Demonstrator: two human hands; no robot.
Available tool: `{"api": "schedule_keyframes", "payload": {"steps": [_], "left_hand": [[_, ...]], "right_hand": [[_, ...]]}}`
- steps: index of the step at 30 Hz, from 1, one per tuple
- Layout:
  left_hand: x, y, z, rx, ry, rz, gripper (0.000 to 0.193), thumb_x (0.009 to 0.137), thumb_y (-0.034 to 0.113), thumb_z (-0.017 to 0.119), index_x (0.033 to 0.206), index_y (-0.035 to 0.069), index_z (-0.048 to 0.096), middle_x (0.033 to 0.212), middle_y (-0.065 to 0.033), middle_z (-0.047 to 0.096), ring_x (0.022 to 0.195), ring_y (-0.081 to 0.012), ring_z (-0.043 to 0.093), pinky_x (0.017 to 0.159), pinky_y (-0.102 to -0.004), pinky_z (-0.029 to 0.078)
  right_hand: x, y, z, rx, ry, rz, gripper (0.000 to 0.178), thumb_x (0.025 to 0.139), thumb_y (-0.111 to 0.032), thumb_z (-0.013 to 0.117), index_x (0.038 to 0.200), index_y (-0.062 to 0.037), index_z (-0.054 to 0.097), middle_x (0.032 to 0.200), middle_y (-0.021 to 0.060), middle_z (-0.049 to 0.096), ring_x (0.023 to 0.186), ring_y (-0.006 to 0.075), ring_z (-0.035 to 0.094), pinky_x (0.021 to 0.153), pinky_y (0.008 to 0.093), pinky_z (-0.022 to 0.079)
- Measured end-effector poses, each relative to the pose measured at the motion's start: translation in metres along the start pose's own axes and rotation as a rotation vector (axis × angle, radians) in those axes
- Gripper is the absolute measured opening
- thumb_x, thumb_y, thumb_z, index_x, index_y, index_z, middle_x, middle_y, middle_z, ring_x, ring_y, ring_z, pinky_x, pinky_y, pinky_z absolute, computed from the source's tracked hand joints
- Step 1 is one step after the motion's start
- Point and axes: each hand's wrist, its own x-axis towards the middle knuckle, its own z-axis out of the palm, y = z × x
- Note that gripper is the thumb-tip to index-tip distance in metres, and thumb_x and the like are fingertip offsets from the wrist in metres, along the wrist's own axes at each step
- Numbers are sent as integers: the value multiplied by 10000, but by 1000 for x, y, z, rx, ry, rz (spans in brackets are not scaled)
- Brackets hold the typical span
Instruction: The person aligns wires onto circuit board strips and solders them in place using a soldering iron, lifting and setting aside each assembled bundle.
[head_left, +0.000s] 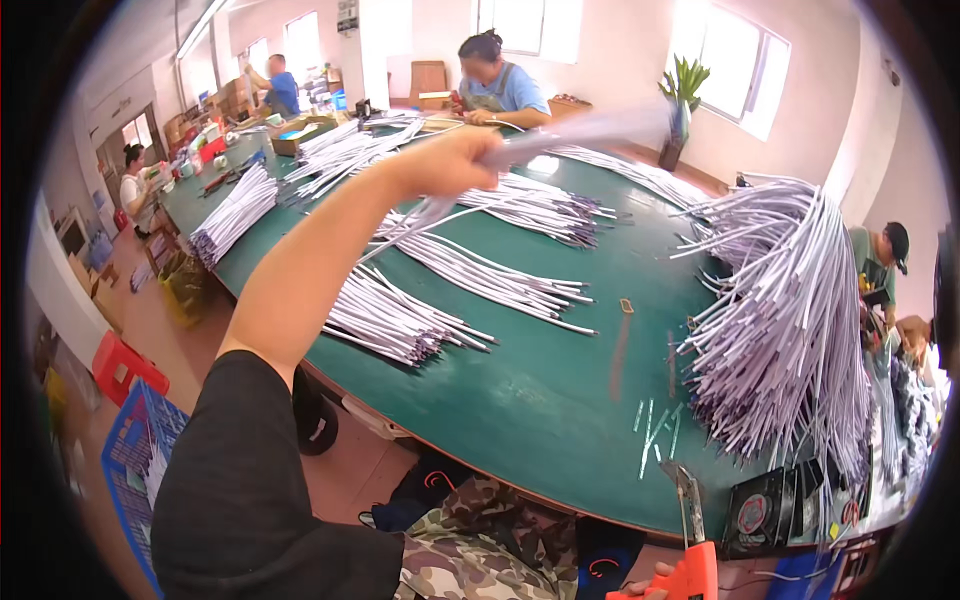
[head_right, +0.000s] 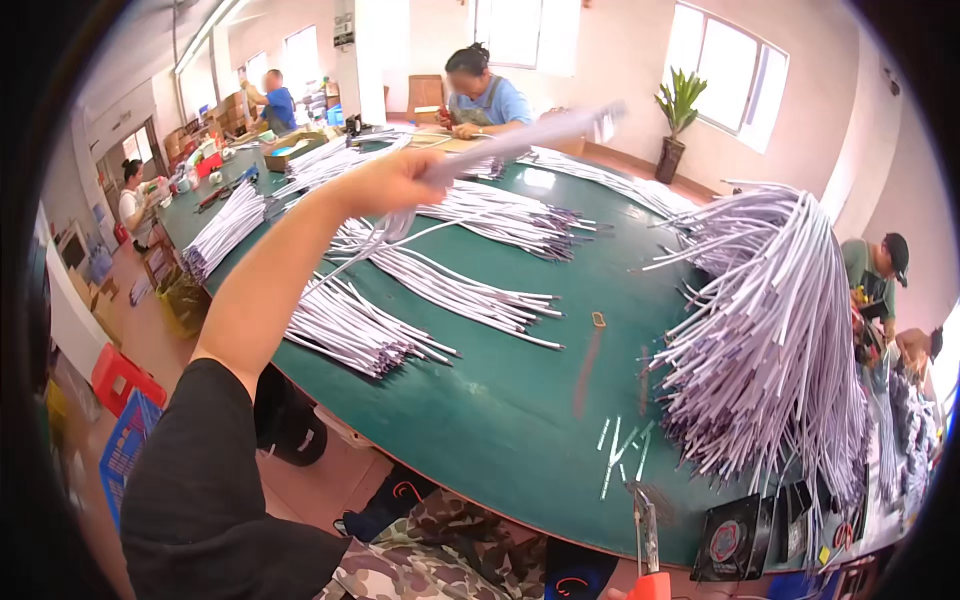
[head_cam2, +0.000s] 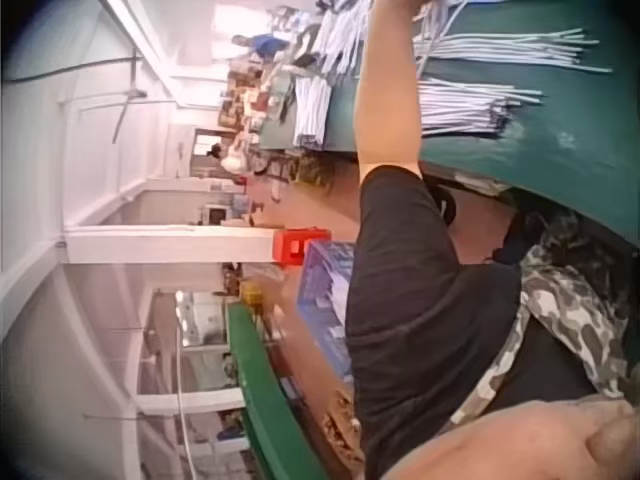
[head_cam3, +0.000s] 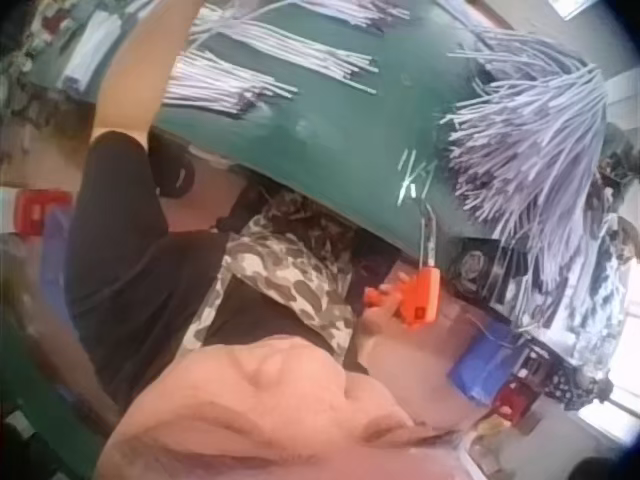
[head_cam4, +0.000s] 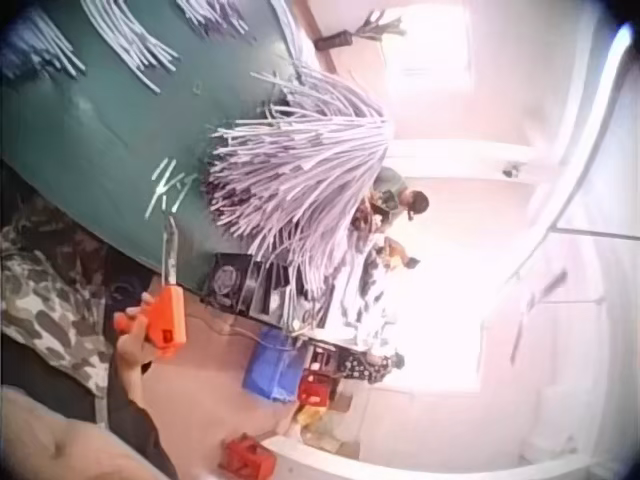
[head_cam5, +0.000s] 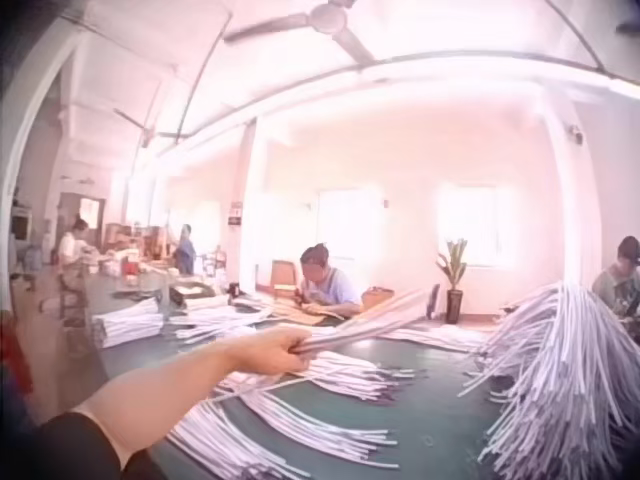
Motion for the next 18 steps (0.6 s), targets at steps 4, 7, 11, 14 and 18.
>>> {"api": "schedule_keyframes", "payload": {"steps": [4, 7, 11, 14, 18], "left_hand": [[23, 11, -52, -285, 453, -34, 294, 842, 192, 763, 1055, 26, 647, 912, -30, 629, 836, -118, 580, 783, -290, 477], [61, 20, -99, -21, 861, 48, 326, 810, 271, 815, 871, 10, 629, 689, -16, 577, 597, -111, 514, 566, -303, 421], [126, 67, -137, -95, 1084, 265, 370, 782, 256, 773, 961, -44, 650, 756, -116, 664, 668, -197, 621, 620, -358, 507], [167, 115, -130, -85, 1119, 582, 219, 779, 194, 694, 840, -9, 637, 651, -113, 620, 588, -213, 591, 578, -389, 482], [184, 124, -51, -333, 674, 660, 211, 821, 216, 738, 826, 37, 625, 628, -27, 591, 547, -137, 580, 524, -329, 476]], "right_hand": [[2, -21, 26, -9, -10, -277, 376, 960, -121, 620, 1311, -10, 543, 1036, 136, 677, 829, 213, 653, 716, 304, 566], [3, -38, 31, -42, 66, -289, 521, 903, -122, 639, 1374, -48, 428, 1005, 161, 648, 648, 167, 586, 500, 259, 522], [14, -43, 41, -33, 136, -355, 487, 889, -116, 617, 1329, -12, 436, 913, 149, 619, 576, 147, 553, 434, 256, 520], [20, -50, 46, -33, 167, -463, 413, 898, -110, 603, 1267, 24, 474, 882, 132, 601, 595, 145, 554, 454, 244, 505], [28, -47, 41, -9, 171, -558, 373, 918, -133, 610, 1224, 45, 491, 871, 127, 587, 626, 145, 551, 514, 250, 511]]}}
